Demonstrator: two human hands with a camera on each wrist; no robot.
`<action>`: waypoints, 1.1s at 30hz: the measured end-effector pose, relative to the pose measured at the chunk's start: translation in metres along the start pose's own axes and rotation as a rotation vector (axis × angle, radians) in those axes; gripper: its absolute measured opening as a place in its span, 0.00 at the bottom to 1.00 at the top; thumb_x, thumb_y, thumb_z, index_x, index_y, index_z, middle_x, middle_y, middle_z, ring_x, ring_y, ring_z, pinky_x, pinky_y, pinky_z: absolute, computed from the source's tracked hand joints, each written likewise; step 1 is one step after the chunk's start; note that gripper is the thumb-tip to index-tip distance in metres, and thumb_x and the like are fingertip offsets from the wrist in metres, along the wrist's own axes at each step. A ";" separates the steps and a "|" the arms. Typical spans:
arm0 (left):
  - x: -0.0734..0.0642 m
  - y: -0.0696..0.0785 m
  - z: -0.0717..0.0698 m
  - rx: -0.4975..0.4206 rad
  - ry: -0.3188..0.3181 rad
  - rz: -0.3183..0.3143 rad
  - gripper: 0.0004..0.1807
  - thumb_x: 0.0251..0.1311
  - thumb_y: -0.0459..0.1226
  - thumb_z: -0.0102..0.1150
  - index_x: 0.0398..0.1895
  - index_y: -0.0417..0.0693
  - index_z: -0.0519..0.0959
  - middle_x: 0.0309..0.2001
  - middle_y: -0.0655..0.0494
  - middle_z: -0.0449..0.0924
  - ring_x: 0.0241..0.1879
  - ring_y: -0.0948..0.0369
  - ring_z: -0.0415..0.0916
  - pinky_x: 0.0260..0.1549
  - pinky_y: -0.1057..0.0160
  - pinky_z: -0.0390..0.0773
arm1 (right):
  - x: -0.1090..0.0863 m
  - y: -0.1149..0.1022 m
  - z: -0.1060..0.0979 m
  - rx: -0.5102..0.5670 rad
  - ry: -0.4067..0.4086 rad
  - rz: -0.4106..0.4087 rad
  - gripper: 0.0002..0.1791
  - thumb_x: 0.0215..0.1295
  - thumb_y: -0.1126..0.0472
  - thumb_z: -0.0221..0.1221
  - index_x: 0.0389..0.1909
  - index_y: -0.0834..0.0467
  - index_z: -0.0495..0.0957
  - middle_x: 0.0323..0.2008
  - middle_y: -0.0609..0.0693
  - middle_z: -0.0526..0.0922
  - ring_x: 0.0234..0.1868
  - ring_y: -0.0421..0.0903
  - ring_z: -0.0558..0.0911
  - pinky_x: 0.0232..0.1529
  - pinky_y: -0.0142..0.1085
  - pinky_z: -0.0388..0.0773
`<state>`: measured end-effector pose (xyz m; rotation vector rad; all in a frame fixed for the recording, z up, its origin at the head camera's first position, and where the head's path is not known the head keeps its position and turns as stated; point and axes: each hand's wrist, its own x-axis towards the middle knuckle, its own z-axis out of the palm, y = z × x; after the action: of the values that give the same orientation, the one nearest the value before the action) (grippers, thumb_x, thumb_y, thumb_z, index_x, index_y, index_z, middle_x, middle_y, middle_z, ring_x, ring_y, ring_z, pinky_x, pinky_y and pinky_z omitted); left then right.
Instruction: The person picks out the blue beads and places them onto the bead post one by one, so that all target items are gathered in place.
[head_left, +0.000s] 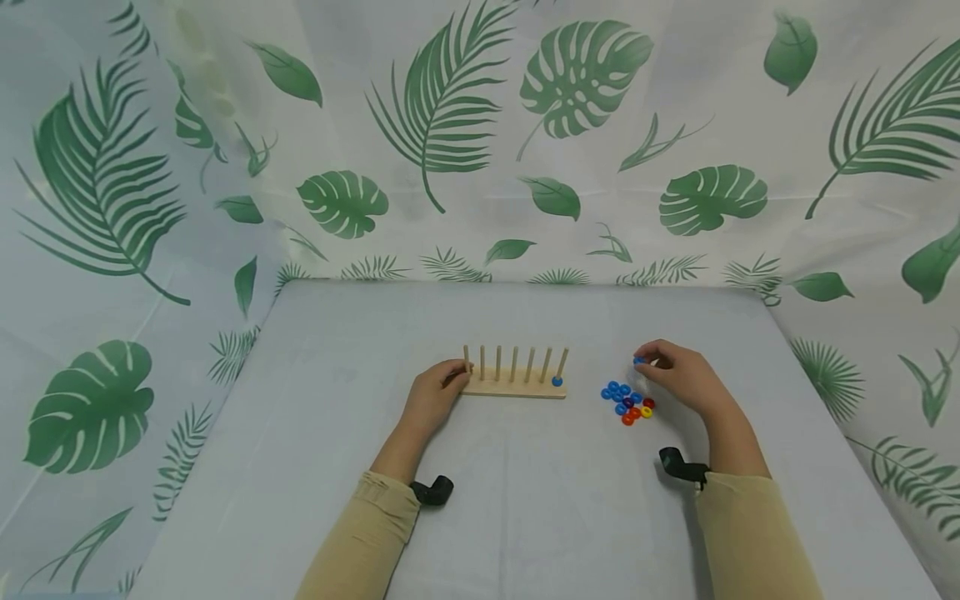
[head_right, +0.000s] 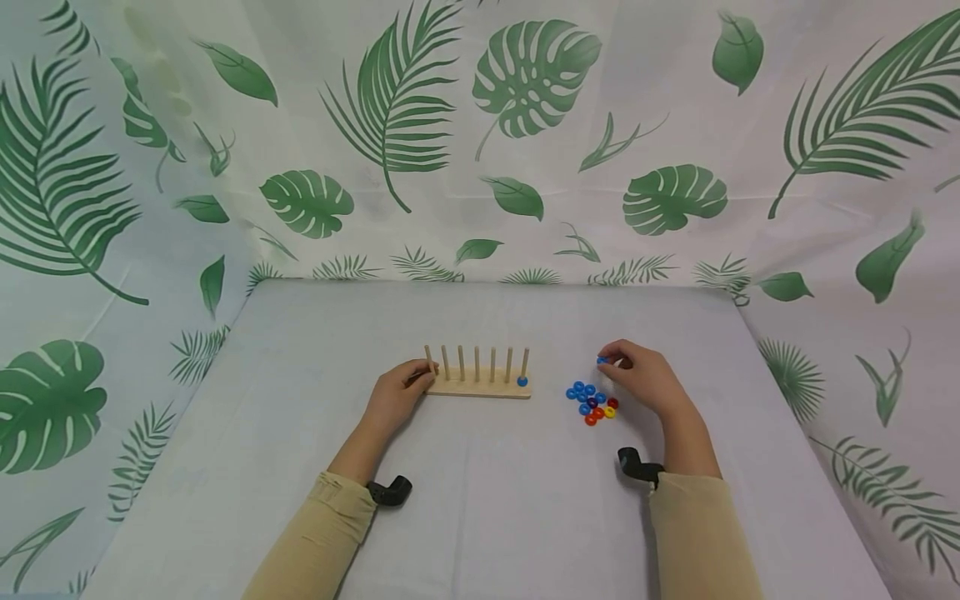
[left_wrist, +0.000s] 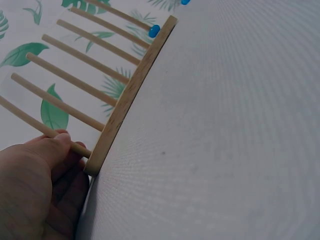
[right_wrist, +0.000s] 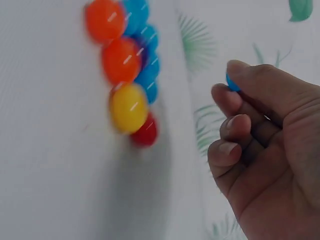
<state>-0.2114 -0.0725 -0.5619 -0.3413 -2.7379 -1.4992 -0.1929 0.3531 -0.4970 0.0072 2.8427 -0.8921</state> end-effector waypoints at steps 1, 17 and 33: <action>0.000 0.000 0.000 -0.001 0.000 0.000 0.16 0.68 0.47 0.58 0.56 0.55 0.81 0.54 0.56 0.83 0.57 0.57 0.79 0.56 0.55 0.80 | -0.001 -0.004 -0.002 0.005 0.007 -0.008 0.19 0.69 0.47 0.60 0.56 0.51 0.76 0.44 0.55 0.80 0.44 0.52 0.74 0.41 0.37 0.77; 0.001 -0.002 0.000 -0.003 0.003 0.009 0.16 0.68 0.48 0.58 0.55 0.55 0.81 0.54 0.57 0.84 0.56 0.57 0.80 0.56 0.55 0.80 | -0.007 -0.069 -0.003 0.113 0.061 -0.179 0.19 0.70 0.43 0.58 0.55 0.49 0.78 0.41 0.50 0.80 0.40 0.49 0.75 0.40 0.36 0.78; 0.000 -0.002 0.000 0.000 0.012 0.034 0.16 0.68 0.47 0.59 0.55 0.55 0.82 0.53 0.56 0.84 0.56 0.57 0.80 0.56 0.55 0.80 | 0.005 -0.092 0.014 0.219 0.002 -0.253 0.19 0.69 0.46 0.60 0.54 0.51 0.78 0.42 0.49 0.79 0.40 0.49 0.75 0.39 0.36 0.78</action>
<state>-0.2120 -0.0732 -0.5636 -0.3761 -2.7085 -1.4882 -0.2010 0.2694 -0.4572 -0.3317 2.7731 -1.2490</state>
